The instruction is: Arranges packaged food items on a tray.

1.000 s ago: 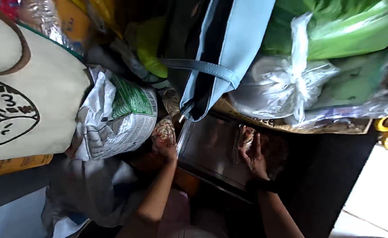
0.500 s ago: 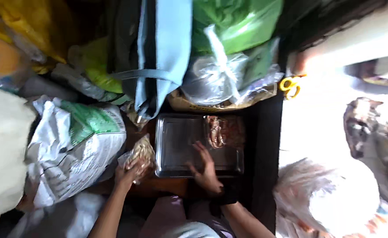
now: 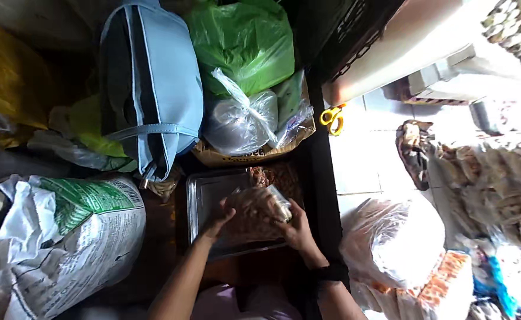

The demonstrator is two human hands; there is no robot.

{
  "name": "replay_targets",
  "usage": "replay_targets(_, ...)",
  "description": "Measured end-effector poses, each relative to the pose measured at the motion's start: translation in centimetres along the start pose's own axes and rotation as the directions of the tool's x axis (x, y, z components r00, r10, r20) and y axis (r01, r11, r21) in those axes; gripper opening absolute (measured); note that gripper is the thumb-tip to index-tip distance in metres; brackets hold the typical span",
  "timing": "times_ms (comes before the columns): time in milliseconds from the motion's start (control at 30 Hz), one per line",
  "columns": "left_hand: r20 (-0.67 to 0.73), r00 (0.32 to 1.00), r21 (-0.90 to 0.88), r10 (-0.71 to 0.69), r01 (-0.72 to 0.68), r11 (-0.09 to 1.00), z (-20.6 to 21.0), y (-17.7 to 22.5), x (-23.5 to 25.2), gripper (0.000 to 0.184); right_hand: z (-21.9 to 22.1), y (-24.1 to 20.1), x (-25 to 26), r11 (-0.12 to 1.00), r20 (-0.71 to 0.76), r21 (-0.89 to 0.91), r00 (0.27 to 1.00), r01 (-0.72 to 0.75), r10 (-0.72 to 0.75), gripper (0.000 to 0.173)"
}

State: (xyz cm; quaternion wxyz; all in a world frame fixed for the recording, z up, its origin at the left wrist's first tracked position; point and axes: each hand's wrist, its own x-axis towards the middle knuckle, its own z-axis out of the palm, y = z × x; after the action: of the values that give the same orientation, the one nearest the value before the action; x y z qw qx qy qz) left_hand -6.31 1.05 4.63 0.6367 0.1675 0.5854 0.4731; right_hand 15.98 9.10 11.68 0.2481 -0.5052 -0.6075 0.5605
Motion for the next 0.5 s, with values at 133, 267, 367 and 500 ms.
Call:
replay_targets(133,-0.026,0.994,-0.149,-0.104,0.099,0.984,6.7,1.5,2.8,0.047,-2.2,2.0,4.3,0.999,-0.313,0.043,0.950,0.017,-0.002,0.059)
replay_targets(267,0.026,0.995,-0.066,0.098,-0.096,0.993,8.5,2.6,6.8,0.050,-3.3,4.0,6.9,0.996,-0.541,0.086,0.837,-0.039,0.079,0.058)
replay_targets(367,0.013,0.999,0.052,0.030,-0.031,0.998,8.3,0.8,8.3,0.057,-3.5,6.4,7.8,0.993,-0.562,0.027,0.820,-0.114,0.110,0.046)
replay_targets(500,-0.189,0.982,0.418,-0.012,0.091,0.904,8.8,-3.9,9.5,0.079,-1.7,9.6,7.8,0.873,-0.394,-0.073,0.818,-0.482,0.419,0.063)
